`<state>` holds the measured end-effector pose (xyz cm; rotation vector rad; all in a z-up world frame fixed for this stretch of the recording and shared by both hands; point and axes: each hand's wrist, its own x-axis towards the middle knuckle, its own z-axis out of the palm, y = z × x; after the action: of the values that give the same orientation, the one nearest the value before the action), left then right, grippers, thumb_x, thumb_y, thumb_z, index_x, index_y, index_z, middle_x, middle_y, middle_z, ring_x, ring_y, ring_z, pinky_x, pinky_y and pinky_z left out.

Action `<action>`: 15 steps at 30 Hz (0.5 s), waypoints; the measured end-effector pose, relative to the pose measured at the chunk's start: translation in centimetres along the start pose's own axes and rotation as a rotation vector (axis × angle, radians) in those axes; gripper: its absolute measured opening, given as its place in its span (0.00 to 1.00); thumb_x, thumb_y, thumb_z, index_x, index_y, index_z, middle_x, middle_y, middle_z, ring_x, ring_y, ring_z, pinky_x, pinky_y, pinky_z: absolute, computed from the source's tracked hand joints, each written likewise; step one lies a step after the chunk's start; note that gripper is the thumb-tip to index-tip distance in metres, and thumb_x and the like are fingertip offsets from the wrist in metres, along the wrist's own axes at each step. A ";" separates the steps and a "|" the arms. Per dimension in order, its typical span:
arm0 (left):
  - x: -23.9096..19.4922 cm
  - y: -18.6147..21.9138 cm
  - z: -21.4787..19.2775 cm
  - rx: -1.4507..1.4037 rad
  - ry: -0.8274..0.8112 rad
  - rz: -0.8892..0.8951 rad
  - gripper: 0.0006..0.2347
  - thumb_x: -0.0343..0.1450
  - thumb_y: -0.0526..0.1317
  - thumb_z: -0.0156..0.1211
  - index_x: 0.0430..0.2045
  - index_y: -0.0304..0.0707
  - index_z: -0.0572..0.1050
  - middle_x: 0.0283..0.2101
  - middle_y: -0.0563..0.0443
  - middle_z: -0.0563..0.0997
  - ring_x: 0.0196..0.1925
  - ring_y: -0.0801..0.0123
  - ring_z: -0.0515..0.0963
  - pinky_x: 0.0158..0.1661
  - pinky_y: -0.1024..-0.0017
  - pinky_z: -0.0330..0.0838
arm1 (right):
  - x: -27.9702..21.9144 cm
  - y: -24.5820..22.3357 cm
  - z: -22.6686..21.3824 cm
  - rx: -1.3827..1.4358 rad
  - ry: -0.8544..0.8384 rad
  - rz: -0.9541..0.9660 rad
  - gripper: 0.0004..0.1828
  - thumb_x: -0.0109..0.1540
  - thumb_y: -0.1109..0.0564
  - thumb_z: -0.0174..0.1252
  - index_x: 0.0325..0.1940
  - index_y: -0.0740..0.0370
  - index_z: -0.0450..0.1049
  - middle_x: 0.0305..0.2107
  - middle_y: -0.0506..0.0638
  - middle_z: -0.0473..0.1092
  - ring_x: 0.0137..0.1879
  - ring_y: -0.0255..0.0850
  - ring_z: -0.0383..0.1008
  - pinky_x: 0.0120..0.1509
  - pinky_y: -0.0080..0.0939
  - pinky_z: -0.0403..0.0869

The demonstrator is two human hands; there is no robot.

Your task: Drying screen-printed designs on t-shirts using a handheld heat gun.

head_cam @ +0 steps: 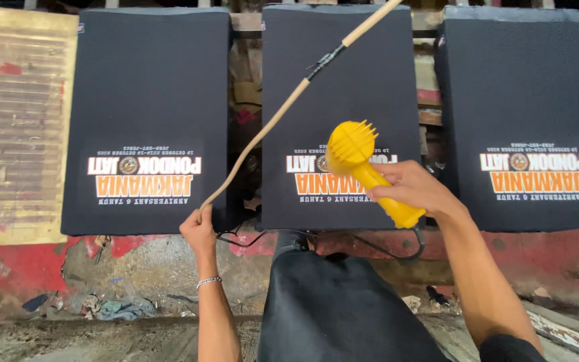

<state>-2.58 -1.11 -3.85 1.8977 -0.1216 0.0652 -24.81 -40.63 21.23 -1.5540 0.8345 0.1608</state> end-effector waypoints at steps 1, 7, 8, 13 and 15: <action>-0.1 -0.2 -0.1 0.008 0.004 0.016 0.24 0.69 0.38 0.70 0.05 0.43 0.57 0.09 0.58 0.57 0.18 0.74 0.55 0.26 0.74 0.56 | 0.2 0.1 0.9 0.059 -0.021 -0.003 0.37 0.48 0.62 0.72 0.63 0.64 0.75 0.28 0.67 0.76 0.23 0.53 0.75 0.30 0.50 0.75; -0.1 -0.5 -0.3 0.024 -0.015 0.036 0.26 0.70 0.40 0.69 0.07 0.44 0.55 0.09 0.55 0.55 0.17 0.73 0.55 0.25 0.73 0.56 | 1.7 1.0 1.2 0.101 -0.010 -0.097 0.36 0.52 0.60 0.71 0.64 0.67 0.73 0.29 0.66 0.75 0.25 0.51 0.77 0.29 0.48 0.76; 0.2 -0.7 0.2 0.025 0.010 0.044 0.26 0.69 0.41 0.70 0.07 0.44 0.55 0.09 0.53 0.54 0.17 0.71 0.55 0.25 0.72 0.56 | 1.8 0.1 0.8 0.058 0.001 -0.086 0.37 0.51 0.60 0.71 0.65 0.67 0.72 0.28 0.67 0.75 0.24 0.51 0.76 0.28 0.49 0.75; -0.5 0.2 -0.2 0.015 0.032 0.020 0.26 0.69 0.42 0.70 0.07 0.44 0.55 0.09 0.54 0.55 0.18 0.74 0.54 0.25 0.72 0.56 | 0.8 -1.6 3.0 0.071 -0.070 -0.017 0.39 0.49 0.62 0.70 0.65 0.69 0.71 0.27 0.67 0.75 0.22 0.52 0.76 0.27 0.50 0.76; 0.2 0.5 0.4 0.001 0.029 0.036 0.26 0.69 0.42 0.70 0.08 0.43 0.54 0.09 0.53 0.54 0.18 0.74 0.55 0.25 0.72 0.56 | 2.1 -1.6 3.1 0.099 -0.070 -0.059 0.40 0.49 0.61 0.71 0.66 0.69 0.71 0.26 0.66 0.75 0.21 0.51 0.76 0.27 0.49 0.76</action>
<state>-2.47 -1.62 -3.52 1.8947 -0.1362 0.1170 -21.18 -38.74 20.73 -1.4707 0.7302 0.1283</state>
